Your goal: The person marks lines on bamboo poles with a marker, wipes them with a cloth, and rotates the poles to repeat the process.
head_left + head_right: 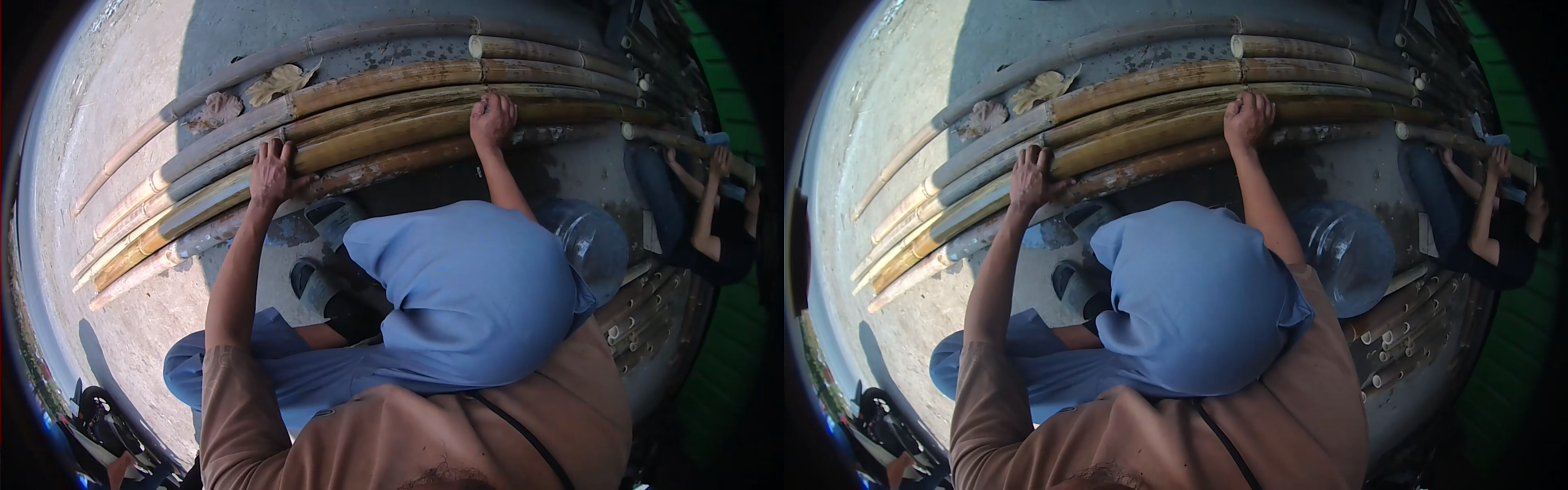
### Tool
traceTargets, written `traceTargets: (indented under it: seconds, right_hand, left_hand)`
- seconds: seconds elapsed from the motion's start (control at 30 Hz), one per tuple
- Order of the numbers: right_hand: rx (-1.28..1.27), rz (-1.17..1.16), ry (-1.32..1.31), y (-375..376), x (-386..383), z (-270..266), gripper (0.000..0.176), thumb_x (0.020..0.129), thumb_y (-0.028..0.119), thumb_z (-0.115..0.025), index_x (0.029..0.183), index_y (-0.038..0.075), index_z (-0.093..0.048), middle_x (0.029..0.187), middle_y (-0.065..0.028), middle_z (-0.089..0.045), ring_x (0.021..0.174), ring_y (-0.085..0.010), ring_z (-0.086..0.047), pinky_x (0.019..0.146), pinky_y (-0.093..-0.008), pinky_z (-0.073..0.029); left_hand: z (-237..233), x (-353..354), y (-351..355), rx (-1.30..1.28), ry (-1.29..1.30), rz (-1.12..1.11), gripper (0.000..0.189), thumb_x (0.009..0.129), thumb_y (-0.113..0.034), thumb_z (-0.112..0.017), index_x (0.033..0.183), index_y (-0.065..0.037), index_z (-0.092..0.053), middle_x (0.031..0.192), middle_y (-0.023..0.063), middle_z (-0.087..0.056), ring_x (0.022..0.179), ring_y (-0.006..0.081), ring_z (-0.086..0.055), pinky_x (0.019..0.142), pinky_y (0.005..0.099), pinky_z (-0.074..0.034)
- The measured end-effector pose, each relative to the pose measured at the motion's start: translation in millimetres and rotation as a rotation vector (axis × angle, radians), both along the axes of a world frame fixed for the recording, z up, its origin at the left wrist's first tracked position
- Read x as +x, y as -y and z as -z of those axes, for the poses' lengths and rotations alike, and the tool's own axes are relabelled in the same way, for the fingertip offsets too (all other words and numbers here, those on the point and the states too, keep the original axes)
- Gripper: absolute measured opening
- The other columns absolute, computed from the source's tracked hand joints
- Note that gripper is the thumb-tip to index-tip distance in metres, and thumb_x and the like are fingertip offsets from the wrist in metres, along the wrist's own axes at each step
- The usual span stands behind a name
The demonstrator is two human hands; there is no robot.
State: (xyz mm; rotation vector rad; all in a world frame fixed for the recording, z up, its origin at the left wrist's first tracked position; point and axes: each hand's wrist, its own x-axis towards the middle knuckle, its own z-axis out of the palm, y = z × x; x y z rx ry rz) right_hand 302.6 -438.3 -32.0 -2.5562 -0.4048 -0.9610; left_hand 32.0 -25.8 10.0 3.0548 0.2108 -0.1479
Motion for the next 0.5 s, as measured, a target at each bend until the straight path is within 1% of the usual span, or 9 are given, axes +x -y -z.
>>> traceTargets:
  seconds: [0.07, 0.17, 0.2, 0.23, 0.27, 0.33, 0.37, 0.47, 0.5]
  right_hand:
    - [0.089, -0.138, 0.006, -55.6, -35.9, 0.3, 0.008, 0.090, 0.015, -0.064, 0.094, 0.009, -0.066, 0.098, -0.0131, -0.063, 0.102, -0.0375, -0.062, 0.102, -0.0568, -0.047]
    - [0.194, -0.492, -0.094, -156.5, -119.8, -11.0, 0.010, 0.090, 0.015, -0.066, 0.096, 0.008, -0.064, 0.101, -0.0143, -0.063, 0.108, -0.0393, -0.061, 0.110, -0.0594, -0.045]
    - [0.190, -0.659, -0.225, -181.7, -144.2, -11.1, 0.011, 0.090, 0.017, -0.067, 0.096, 0.008, -0.064, 0.102, -0.0144, -0.063, 0.112, -0.0389, -0.061, 0.112, -0.0596, -0.044]
    - [0.178, -0.725, -0.260, -207.1, -167.8, -8.0, 0.011, 0.088, 0.017, -0.068, 0.094, 0.008, -0.064, 0.103, -0.0146, -0.063, 0.115, -0.0380, -0.061, 0.114, -0.0598, -0.043]
    - [0.118, -0.795, -0.304, -221.6, -181.0, -15.1, 0.009, 0.090, 0.017, -0.067, 0.095, 0.010, -0.065, 0.106, -0.0128, -0.066, 0.119, -0.0364, -0.063, 0.115, -0.0582, -0.042]
    - [0.104, -0.789, -0.339, -225.7, -180.8, -15.4, 0.009, 0.090, 0.018, -0.067, 0.095, 0.011, -0.065, 0.104, -0.0121, -0.066, 0.119, -0.0355, -0.063, 0.115, -0.0583, -0.042]
    - [0.112, -0.726, -0.322, -217.4, -175.2, -14.2, 0.009, 0.090, 0.018, -0.067, 0.095, 0.011, -0.066, 0.103, -0.0117, -0.066, 0.117, -0.0350, -0.063, 0.114, -0.0582, -0.043]
    - [0.094, -0.525, -0.278, -155.6, -125.2, -21.5, 0.010, 0.087, 0.018, -0.068, 0.093, 0.010, -0.067, 0.099, -0.0113, -0.066, 0.110, -0.0342, -0.063, 0.113, -0.0601, -0.043]
    - [0.110, -0.428, -0.230, -126.2, -102.1, -15.8, 0.010, 0.088, 0.018, -0.067, 0.093, 0.010, -0.067, 0.098, -0.0115, -0.066, 0.106, -0.0353, -0.064, 0.113, -0.0605, -0.043]
  left_hand:
    - [5.9, 4.6, -6.1, -0.016, -0.053, 0.027, 0.089, 0.079, -0.070, -0.078, 0.138, -0.007, -0.057, 0.135, 0.0237, -0.057, 0.132, 0.0391, -0.053, 0.109, 0.0498, -0.047]
    - [-4.0, 16.0, -14.8, -0.165, -0.168, 0.093, 0.088, 0.079, -0.073, -0.078, 0.133, -0.005, -0.060, 0.128, 0.0260, -0.062, 0.126, 0.0416, -0.059, 0.105, 0.0504, -0.049]
    - [-11.9, 22.4, -17.9, -0.238, -0.211, 0.112, 0.088, 0.079, -0.074, -0.078, 0.131, -0.005, -0.061, 0.125, 0.0268, -0.064, 0.124, 0.0425, -0.061, 0.104, 0.0506, -0.050]
    - [-18.0, 29.6, -21.0, -0.283, -0.358, 0.120, 0.089, 0.079, -0.078, -0.076, 0.126, -0.003, -0.065, 0.117, 0.0259, -0.068, 0.119, 0.0466, -0.064, 0.104, 0.0536, -0.046]
    - [-14.6, 32.1, -24.0, -0.291, -0.325, 0.132, 0.089, 0.079, -0.078, -0.075, 0.125, -0.003, -0.066, 0.118, 0.0247, -0.069, 0.120, 0.0458, -0.063, 0.105, 0.0540, -0.044]
    - [-18.3, 22.2, -20.4, -0.309, -0.279, 0.142, 0.089, 0.079, -0.080, -0.073, 0.124, -0.003, -0.067, 0.120, 0.0222, -0.071, 0.123, 0.0443, -0.061, 0.106, 0.0549, -0.041]
    - [-18.1, 14.8, -17.9, -0.233, -0.252, 0.120, 0.092, 0.079, -0.080, -0.072, 0.130, -0.003, -0.066, 0.127, 0.0195, -0.070, 0.127, 0.0406, -0.057, 0.109, 0.0545, -0.038]
    - [1.8, 0.3, -19.2, -0.179, -0.029, 0.105, 0.093, 0.080, -0.079, -0.072, 0.135, -0.004, -0.065, 0.130, 0.0194, -0.069, 0.129, 0.0371, -0.053, 0.109, 0.0533, -0.039]
    - [5.1, -1.3, -20.7, -0.160, -0.020, 0.118, 0.092, 0.081, -0.074, -0.073, 0.140, -0.004, -0.062, 0.132, 0.0216, -0.063, 0.129, 0.0407, -0.052, 0.107, 0.0534, -0.041]
